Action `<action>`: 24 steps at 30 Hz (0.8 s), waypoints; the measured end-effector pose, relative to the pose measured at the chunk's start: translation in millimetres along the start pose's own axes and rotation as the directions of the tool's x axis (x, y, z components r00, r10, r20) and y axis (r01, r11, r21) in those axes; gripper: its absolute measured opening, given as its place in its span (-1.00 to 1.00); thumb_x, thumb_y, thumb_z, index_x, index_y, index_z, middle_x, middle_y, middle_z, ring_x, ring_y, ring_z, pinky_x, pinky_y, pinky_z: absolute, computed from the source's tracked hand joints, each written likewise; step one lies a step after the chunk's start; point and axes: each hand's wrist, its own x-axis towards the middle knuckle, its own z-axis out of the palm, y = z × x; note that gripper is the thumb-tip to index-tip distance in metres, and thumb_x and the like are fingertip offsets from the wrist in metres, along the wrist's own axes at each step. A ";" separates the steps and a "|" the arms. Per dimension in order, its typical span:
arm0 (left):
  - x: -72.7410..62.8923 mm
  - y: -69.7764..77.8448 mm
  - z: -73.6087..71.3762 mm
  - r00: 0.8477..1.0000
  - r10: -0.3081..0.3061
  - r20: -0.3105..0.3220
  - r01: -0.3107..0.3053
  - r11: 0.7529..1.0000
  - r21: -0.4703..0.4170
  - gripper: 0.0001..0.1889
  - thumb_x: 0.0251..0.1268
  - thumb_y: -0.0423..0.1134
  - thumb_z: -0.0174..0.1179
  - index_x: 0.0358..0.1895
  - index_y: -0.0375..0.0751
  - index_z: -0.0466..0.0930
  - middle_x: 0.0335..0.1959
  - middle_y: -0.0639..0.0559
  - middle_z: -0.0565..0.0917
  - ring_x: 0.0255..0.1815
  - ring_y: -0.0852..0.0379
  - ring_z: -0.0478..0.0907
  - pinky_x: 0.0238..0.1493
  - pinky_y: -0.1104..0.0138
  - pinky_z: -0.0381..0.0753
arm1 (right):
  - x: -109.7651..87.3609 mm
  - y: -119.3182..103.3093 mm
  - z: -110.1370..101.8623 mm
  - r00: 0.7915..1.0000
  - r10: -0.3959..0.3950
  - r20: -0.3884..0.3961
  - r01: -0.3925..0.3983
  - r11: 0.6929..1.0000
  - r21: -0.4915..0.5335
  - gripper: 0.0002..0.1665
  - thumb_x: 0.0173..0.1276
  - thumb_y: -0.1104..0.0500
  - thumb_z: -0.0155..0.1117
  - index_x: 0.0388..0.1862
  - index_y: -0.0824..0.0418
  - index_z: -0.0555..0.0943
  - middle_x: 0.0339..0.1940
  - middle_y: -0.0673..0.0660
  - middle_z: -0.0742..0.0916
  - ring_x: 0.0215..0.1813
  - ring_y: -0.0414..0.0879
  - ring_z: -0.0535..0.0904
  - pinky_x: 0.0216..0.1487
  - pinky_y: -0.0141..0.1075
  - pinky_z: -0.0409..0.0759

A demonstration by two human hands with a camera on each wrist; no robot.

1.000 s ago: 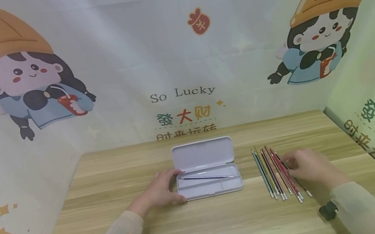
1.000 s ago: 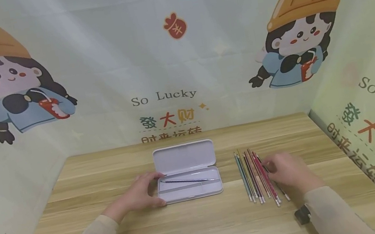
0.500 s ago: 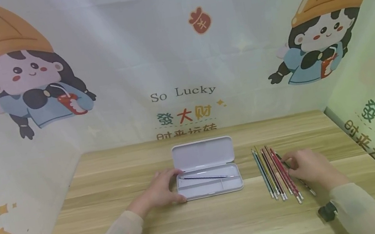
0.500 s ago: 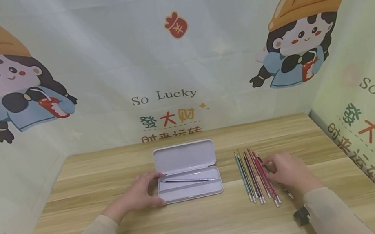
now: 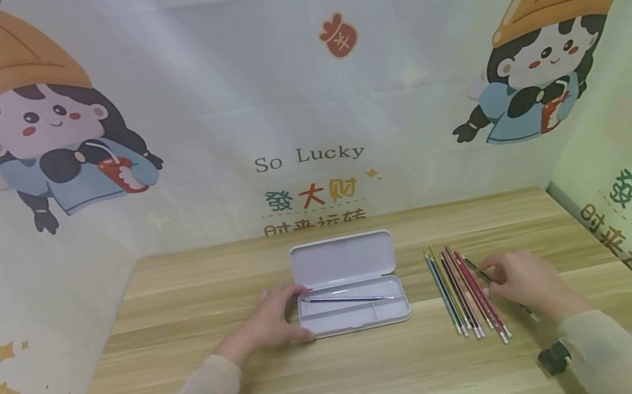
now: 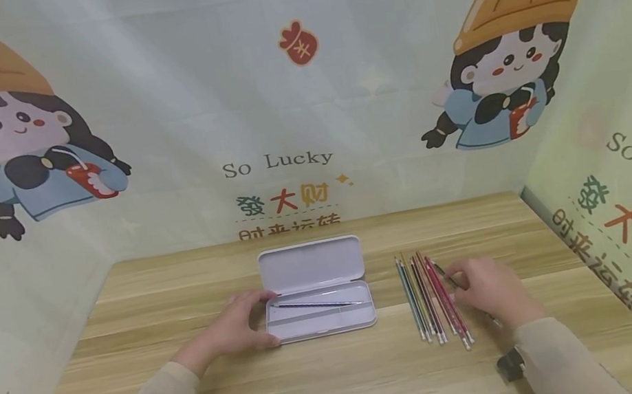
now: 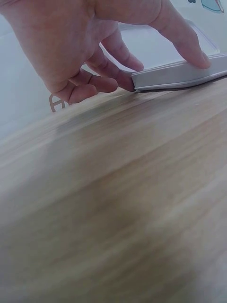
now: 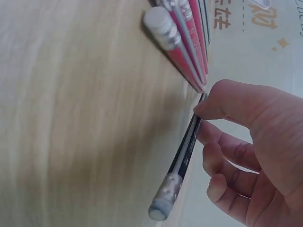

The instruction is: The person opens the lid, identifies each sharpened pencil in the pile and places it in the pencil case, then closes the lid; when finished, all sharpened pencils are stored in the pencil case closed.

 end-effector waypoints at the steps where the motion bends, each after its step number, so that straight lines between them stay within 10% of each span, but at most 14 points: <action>1: 0.1 0.2 0.0 1.000 -0.001 0.000 0.001 1.000 0.001 -0.11 -0.14 -0.11 0.65 0.38 -0.19 0.47 0.41 -0.23 0.51 0.44 -0.24 0.36 0.54 -0.14 0.28 | 0.0 -0.2 -0.8 1.000 0.002 -0.001 -0.002 1.000 0.005 -0.51 0.12 0.19 0.49 0.08 0.23 0.72 -0.24 0.16 0.80 -0.30 -0.05 0.67 -0.31 -0.07 0.70; 24: -0.2 -0.3 0.3 1.000 -0.011 -0.001 0.011 1.000 0.003 -0.10 -0.14 -0.11 0.65 0.39 -0.18 0.47 0.40 -0.22 0.53 0.43 -0.22 0.38 0.53 -0.13 0.27 | 7.1 -51.3 4.4 0.982 -0.172 -0.077 0.170 0.985 -0.028 -0.63 0.20 0.21 0.43 0.03 0.08 0.78 -0.48 -0.16 0.66 -0.58 -0.30 0.38 -0.58 -0.40 0.37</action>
